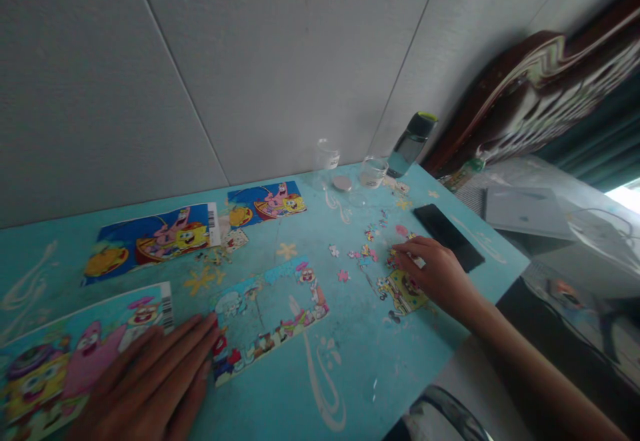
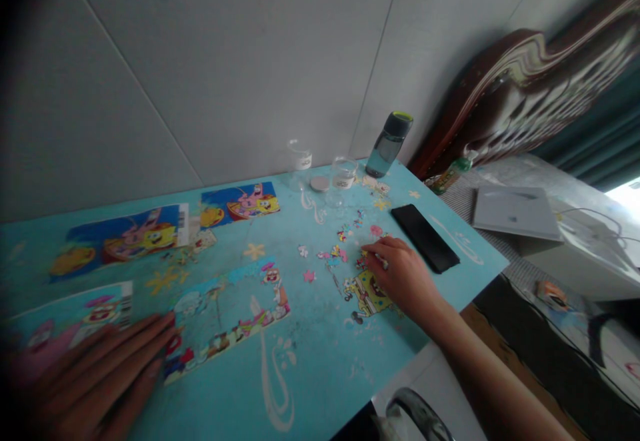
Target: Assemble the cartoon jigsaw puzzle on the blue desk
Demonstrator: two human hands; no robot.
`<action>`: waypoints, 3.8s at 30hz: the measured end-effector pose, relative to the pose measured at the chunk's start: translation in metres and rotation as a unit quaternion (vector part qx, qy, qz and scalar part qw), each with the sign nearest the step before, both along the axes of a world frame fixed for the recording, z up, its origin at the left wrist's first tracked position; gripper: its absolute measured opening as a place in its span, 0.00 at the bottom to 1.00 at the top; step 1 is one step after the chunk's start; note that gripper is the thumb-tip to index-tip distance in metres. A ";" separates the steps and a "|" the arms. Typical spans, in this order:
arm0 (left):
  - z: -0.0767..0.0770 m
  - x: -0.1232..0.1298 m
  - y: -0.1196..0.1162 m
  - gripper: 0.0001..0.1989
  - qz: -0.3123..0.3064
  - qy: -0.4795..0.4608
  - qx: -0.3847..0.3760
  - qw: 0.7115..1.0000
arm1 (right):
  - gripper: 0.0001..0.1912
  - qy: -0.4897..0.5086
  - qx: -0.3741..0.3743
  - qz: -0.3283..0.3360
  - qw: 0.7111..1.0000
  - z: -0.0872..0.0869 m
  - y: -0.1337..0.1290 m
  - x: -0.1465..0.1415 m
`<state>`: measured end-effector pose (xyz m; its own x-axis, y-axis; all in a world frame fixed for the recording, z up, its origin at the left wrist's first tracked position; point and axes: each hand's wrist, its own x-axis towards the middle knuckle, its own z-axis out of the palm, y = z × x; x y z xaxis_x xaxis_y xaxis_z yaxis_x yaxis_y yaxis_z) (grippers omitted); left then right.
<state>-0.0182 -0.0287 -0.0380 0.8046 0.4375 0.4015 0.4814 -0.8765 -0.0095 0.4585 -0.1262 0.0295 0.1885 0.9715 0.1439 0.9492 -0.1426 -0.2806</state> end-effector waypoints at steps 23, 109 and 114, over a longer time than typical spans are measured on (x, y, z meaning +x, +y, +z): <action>0.014 0.015 -0.009 0.21 0.039 -0.003 -0.004 0.999 | 0.14 -0.002 -0.019 0.104 0.994 0.002 0.042 -0.049; 0.027 0.023 -0.019 0.21 0.062 0.029 -0.016 0.998 | 0.08 0.279 -0.095 0.150 0.944 0.017 0.062 -0.124; 0.022 0.019 -0.015 0.23 0.049 0.031 0.003 0.998 | 0.09 0.210 -0.057 0.064 0.974 0.016 0.072 -0.092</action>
